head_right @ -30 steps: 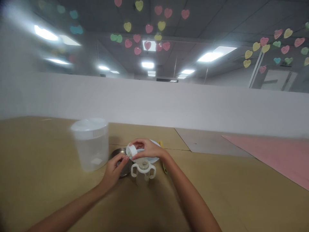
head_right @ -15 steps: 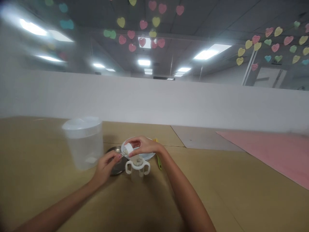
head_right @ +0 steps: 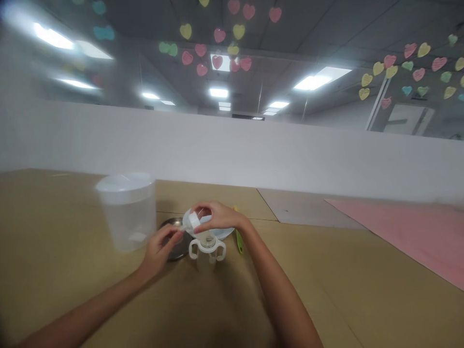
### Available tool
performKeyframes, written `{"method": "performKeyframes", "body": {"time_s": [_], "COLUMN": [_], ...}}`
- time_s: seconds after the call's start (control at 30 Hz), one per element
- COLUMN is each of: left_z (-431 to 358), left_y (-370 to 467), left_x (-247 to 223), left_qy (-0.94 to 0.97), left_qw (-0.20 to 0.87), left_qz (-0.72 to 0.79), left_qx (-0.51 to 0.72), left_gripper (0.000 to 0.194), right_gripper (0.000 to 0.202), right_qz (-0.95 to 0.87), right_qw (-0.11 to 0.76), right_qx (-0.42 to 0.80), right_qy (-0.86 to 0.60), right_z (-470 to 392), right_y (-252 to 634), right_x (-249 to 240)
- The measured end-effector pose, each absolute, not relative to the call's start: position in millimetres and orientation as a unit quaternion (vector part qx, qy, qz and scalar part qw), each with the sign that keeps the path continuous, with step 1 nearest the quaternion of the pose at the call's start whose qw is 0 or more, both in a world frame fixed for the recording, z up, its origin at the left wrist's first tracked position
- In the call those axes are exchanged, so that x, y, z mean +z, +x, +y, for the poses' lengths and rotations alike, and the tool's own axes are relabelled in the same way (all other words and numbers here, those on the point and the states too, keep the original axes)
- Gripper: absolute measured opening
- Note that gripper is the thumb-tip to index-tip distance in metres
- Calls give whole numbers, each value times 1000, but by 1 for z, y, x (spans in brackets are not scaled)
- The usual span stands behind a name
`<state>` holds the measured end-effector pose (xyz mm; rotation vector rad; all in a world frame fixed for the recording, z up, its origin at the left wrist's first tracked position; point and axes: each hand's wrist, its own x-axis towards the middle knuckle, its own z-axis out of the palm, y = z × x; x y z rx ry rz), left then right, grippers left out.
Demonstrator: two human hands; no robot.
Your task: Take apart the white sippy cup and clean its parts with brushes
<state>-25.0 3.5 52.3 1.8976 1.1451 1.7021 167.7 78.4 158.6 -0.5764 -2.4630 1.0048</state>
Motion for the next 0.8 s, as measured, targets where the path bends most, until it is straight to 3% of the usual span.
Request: {"method": "performKeyframes", "body": {"time_s": [0.1,0.23,0.47,0.8], "left_z": [6,6,3,4], "left_y": [-20,-13,-11,-12], "left_x": [40,29,28,28], "left_qy": [649,710,743,757], "left_qw": [203,221,229,202], "left_qz": [403,402,422,427], "left_qx": [612,534,466,452], "left_gripper": [38,53,26,26], "right_gripper": [51,48,40,39], "right_qz": [-869,-855,-875,-771], "right_qw": [267,296,270,394], "right_qx": [349,341,313,440], "right_qy": [-226,-255,-251,-238], "right_z": [70,61,66,72], "right_y": [173,175,172,167], "right_x": [168,178,171,167]}}
